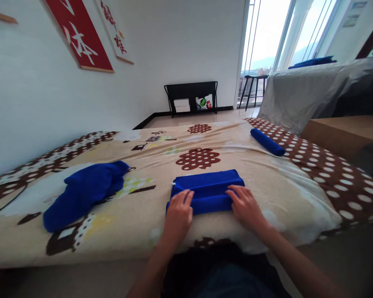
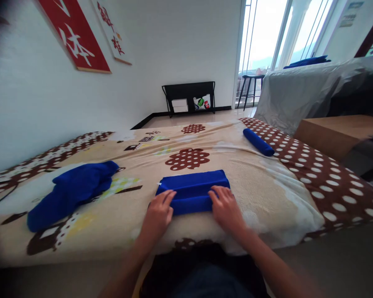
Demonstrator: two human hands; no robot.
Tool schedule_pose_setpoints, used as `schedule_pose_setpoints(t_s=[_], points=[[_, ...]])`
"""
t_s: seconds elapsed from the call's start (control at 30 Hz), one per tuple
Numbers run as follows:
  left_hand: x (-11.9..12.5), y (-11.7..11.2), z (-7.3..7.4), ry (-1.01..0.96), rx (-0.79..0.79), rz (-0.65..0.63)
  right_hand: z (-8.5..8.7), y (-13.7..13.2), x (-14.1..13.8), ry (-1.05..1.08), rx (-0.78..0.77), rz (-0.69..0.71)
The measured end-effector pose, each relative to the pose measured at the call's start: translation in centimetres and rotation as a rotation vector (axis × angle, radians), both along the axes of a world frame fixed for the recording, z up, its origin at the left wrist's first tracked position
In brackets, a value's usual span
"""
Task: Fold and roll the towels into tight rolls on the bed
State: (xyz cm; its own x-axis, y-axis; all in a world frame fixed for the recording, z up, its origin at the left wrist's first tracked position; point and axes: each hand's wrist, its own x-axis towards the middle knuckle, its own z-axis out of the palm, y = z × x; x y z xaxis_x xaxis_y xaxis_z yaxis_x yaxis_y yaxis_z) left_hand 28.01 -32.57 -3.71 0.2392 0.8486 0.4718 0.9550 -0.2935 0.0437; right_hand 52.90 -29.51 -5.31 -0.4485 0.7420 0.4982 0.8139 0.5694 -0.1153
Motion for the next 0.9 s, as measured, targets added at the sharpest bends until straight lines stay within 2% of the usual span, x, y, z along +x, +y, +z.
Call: schedule_pose_setpoints(t_s=[0.07,0.13,0.2,0.3,0.4,0.5,0.6,0.67,0.73,0.8,0.9], points=[[1.7,0.3,-0.4,-0.007,-0.066,-0.174,-0.3,-0.8,-2.2,0.014,-0.016,0.142],[2.2,0.6,-0.7,0.004,-0.130,-0.210,-0.6,-0.9,-3.1,0.015,-0.055,0.182],[1.0,0.9,-0.9,0.002,-0.160,-0.119,-0.9,-0.1,-2.2,0.027,-0.085,0.086],[-2.3,1.0,-1.1,-0.008,-0.167,0.022,-1.1,1.7,1.2,0.016,-0.119,-0.109],[-3.6,0.5,-0.7,0.004,-0.076,0.110,-0.7,2.4,3.4,-0.020,-0.101,-0.216],[-1.2,0.3,0.0,-0.014,-0.033,0.044,0.3,1.8,1.8,-0.028,-0.088,-0.146],[2.2,1.3,0.6,-0.028,-0.184,-0.160,0.9,1.7,-1.3,-0.040,-0.194,0.068],[2.7,2.3,0.5,-0.016,-0.280,-0.194,1.0,2.6,-2.1,-0.053,-0.274,0.083],[1.3,2.9,0.2,-0.010,-0.316,-0.112,0.9,3.8,-1.2,-0.060,-0.334,-0.026],[-1.1,3.0,-0.1,-0.018,-0.304,0.016,0.7,4.7,0.7,-0.071,-0.368,-0.136],[-3.4,2.2,0.0,0.003,-0.233,0.172,0.7,4.6,2.4,-0.088,-0.318,-0.190]])
